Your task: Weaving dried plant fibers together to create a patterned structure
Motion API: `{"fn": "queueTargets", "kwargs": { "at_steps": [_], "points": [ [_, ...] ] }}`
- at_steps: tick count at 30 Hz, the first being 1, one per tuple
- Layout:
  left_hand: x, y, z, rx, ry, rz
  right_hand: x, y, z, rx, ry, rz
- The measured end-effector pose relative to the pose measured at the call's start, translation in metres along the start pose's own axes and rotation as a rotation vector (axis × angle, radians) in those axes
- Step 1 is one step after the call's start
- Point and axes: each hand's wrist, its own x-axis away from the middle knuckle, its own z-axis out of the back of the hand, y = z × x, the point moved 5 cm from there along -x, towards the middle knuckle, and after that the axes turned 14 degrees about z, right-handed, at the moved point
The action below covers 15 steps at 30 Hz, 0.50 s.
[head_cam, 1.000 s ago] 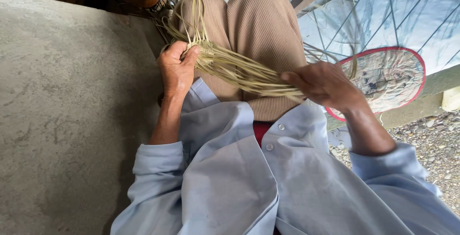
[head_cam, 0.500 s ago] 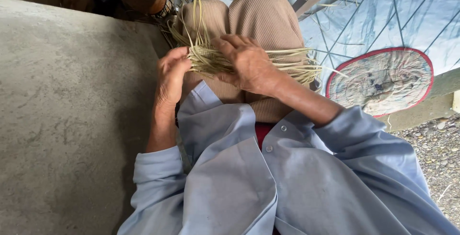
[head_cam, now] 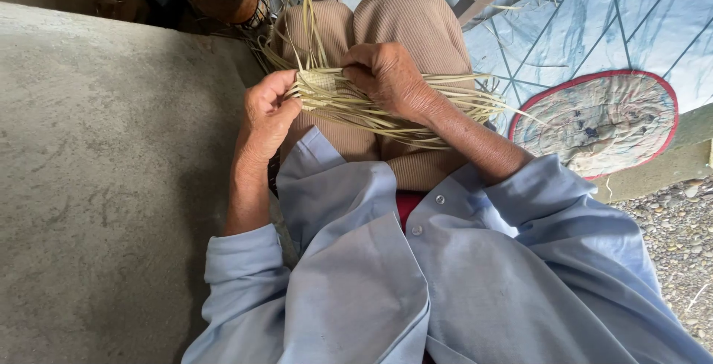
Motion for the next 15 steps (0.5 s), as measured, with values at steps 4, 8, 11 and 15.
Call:
{"fn": "queueTargets", "kwargs": {
  "at_steps": [4,8,11,15],
  "points": [
    [0.000,0.000,0.000,0.007,-0.007,-0.007,-0.001,0.000,0.001,-0.004,0.010,-0.001],
    [0.000,0.000,-0.006,0.031,0.035,-0.023,-0.002,-0.001,0.000,0.005,-0.002,0.000],
    [-0.023,-0.050,-0.001,-0.108,0.139,-0.029,-0.003,-0.003,-0.001,0.017,-0.013,-0.014],
    [-0.021,-0.042,-0.004,-0.132,0.165,-0.027,0.000,-0.002,-0.001,0.000,-0.011,-0.041]
  ]
}}
